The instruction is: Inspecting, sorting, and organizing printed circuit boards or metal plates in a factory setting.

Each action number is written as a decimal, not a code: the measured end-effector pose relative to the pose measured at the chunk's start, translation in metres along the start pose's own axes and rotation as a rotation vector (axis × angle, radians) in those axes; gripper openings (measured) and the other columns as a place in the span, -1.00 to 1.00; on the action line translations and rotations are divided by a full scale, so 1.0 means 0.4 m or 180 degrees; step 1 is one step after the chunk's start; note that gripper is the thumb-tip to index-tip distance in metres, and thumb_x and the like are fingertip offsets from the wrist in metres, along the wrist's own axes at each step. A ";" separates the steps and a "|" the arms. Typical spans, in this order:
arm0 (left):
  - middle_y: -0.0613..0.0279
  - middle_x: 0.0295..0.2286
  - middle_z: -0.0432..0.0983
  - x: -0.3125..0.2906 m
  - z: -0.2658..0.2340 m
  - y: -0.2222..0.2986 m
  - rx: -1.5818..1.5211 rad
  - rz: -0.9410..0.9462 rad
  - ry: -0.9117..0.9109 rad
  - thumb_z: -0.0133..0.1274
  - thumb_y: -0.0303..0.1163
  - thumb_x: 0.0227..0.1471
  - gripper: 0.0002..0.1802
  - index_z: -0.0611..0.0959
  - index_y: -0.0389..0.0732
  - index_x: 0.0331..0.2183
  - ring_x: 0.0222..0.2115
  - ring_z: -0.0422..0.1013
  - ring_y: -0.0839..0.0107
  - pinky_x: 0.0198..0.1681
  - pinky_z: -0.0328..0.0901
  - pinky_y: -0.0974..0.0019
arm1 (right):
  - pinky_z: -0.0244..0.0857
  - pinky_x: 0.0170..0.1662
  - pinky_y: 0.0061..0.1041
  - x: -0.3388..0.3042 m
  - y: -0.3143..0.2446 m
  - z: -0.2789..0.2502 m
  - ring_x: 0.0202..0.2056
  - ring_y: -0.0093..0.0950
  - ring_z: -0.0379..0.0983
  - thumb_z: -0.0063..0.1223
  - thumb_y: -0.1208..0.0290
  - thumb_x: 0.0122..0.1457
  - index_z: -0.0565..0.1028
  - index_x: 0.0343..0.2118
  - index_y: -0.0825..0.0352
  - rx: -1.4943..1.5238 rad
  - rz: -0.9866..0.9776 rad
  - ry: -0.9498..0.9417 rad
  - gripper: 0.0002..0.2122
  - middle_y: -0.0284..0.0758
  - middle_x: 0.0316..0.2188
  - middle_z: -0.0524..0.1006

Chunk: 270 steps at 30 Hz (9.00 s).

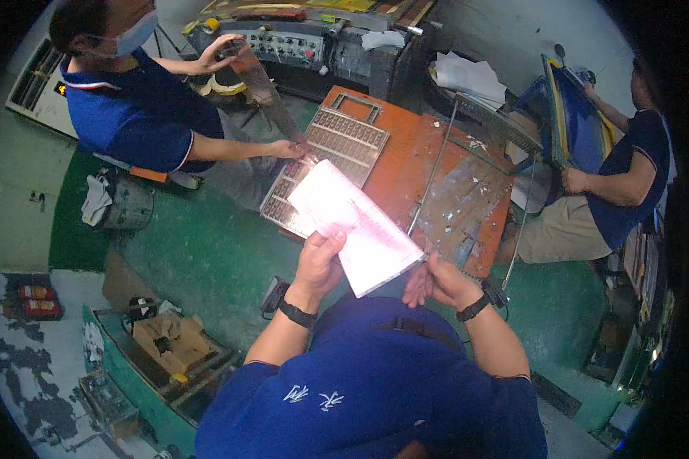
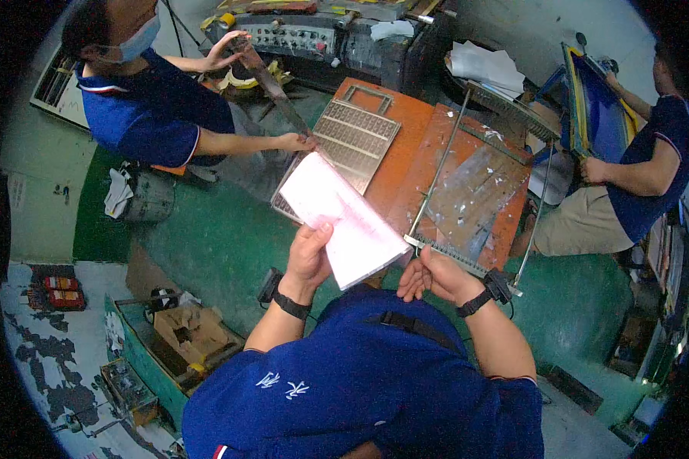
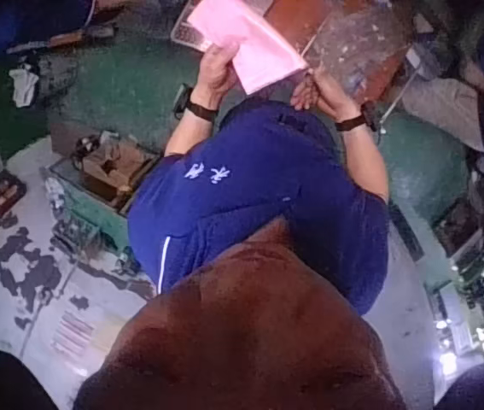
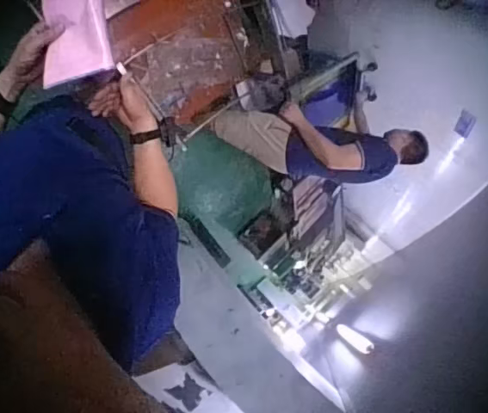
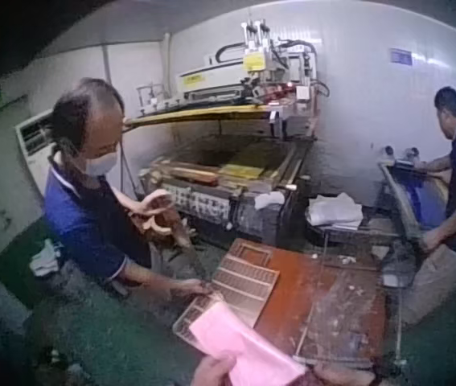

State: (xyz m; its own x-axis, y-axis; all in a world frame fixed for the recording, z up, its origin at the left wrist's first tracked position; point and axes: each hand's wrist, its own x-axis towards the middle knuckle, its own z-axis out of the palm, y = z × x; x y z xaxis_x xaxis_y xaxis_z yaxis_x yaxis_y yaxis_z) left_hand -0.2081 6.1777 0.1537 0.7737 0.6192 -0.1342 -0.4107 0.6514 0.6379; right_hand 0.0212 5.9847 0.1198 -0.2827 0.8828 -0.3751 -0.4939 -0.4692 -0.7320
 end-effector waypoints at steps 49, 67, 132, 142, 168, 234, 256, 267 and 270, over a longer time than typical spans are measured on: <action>0.10 -0.29 0.59 0.003 -0.095 -0.070 0.1578 -0.1226 -0.1403 -0.05 -0.28 0.28 -0.70 0.60 -0.32 -0.14 -0.31 0.50 0.39 -0.18 0.43 0.32 | 0.32 0.12 -0.27 0.025 -0.412 0.161 0.04 -0.26 0.45 -0.11 0.34 0.33 0.31 0.12 0.53 0.0864 -0.2419 0.1596 -0.59 -0.05 0.04 0.45; 0.04 -0.29 0.60 -0.011 -0.076 -0.076 0.1511 -0.1073 -0.1242 -0.04 -0.34 0.26 -0.69 0.59 -0.38 -0.13 -0.30 0.52 0.35 -0.20 0.44 0.29 | 0.40 0.01 -0.41 0.040 -0.430 0.172 -0.09 -0.38 0.52 -0.12 0.52 0.25 0.42 -0.01 0.55 0.0571 -0.2330 0.1769 -0.71 -0.12 -0.07 0.52; 0.04 -0.29 0.61 0.002 -0.066 -0.027 0.1602 -0.0947 -0.1934 0.00 -0.34 0.23 -0.69 0.58 -0.36 -0.09 -0.29 0.52 0.33 -0.16 0.42 0.27 | 0.40 0.00 -0.42 0.006 -0.403 0.200 -0.09 -0.41 0.51 -0.10 0.49 0.29 0.43 -0.01 0.52 0.0480 -0.2718 0.2129 -0.72 -0.15 -0.08 0.54; 0.05 -0.30 0.62 -0.008 -0.065 -0.037 0.1535 -0.0977 -0.1742 -0.01 -0.35 0.24 -0.70 0.59 -0.38 -0.11 -0.31 0.52 0.33 -0.17 0.42 0.26 | 0.43 -0.03 -0.43 0.007 -0.393 0.186 -0.12 -0.41 0.53 -0.08 0.48 0.29 0.45 -0.03 0.51 0.0598 -0.2763 0.2093 -0.74 -0.16 -0.10 0.55; 0.06 -0.30 0.60 0.001 -0.072 -0.049 0.1531 -0.0899 -0.1666 -0.02 -0.38 0.23 -0.71 0.59 -0.38 -0.12 -0.27 0.51 0.35 -0.17 0.41 0.28 | 0.40 0.01 -0.43 0.011 -0.379 0.180 -0.09 -0.42 0.51 -0.08 0.46 0.31 0.44 -0.02 0.50 0.0552 -0.2807 0.2063 -0.74 -0.18 -0.08 0.54; 0.25 -0.51 0.54 0.216 -0.556 -0.487 0.1881 -0.2807 0.1262 -0.04 -0.22 0.21 -0.77 0.55 -0.18 -0.29 -0.59 0.45 0.43 -0.59 0.35 0.40 | 0.45 -0.23 -0.49 -0.270 0.153 0.019 -0.21 -0.39 0.57 -0.04 0.35 0.31 0.40 -0.01 0.37 0.1466 -0.0935 0.4525 -0.73 -0.19 -0.15 0.56; 0.05 -0.51 0.54 -0.169 -0.308 -0.986 0.5160 -0.1688 -0.2372 0.05 -0.35 -0.01 -0.88 0.58 -0.18 -0.45 -0.50 0.50 0.11 -0.47 0.36 0.12 | 0.37 -0.08 -0.51 -1.362 0.271 0.231 -0.20 -0.51 0.50 0.08 0.42 0.21 0.44 0.09 0.31 -0.2490 -0.0525 0.5244 -0.63 -0.31 -0.14 0.58; 0.15 -0.40 0.57 -0.193 -0.202 -1.148 0.6886 -0.2055 -0.3362 -0.01 -0.42 0.02 -0.88 0.63 -0.13 -0.45 -0.36 0.50 0.24 -0.32 0.39 0.16 | 0.35 -0.12 -0.47 -1.755 0.341 0.114 -0.26 -0.56 0.45 -0.01 0.52 0.21 0.53 -0.18 0.33 -0.2894 -0.2160 0.7347 -0.85 -0.34 -0.21 0.55; 0.15 -0.41 0.56 -0.143 -0.124 -1.251 0.6839 -0.2214 -0.3301 -0.01 -0.40 0.03 -0.88 0.63 -0.14 -0.45 -0.37 0.49 0.25 -0.33 0.39 0.16 | 0.31 -0.18 -0.57 -1.676 0.348 -0.070 -0.24 -0.64 0.42 0.05 0.44 0.22 0.54 -0.18 0.37 -0.1403 -0.1580 0.6120 -0.83 -0.42 -0.31 0.54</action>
State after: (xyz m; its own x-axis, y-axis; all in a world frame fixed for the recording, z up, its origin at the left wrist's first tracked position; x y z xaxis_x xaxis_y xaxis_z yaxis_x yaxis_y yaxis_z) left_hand -0.0709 5.8381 -0.1955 0.6730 -0.1150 -0.7306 0.1847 -0.9304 0.3166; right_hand 0.1648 5.3281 0.2535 0.9937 -0.0764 0.0815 0.0381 -0.4543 -0.8900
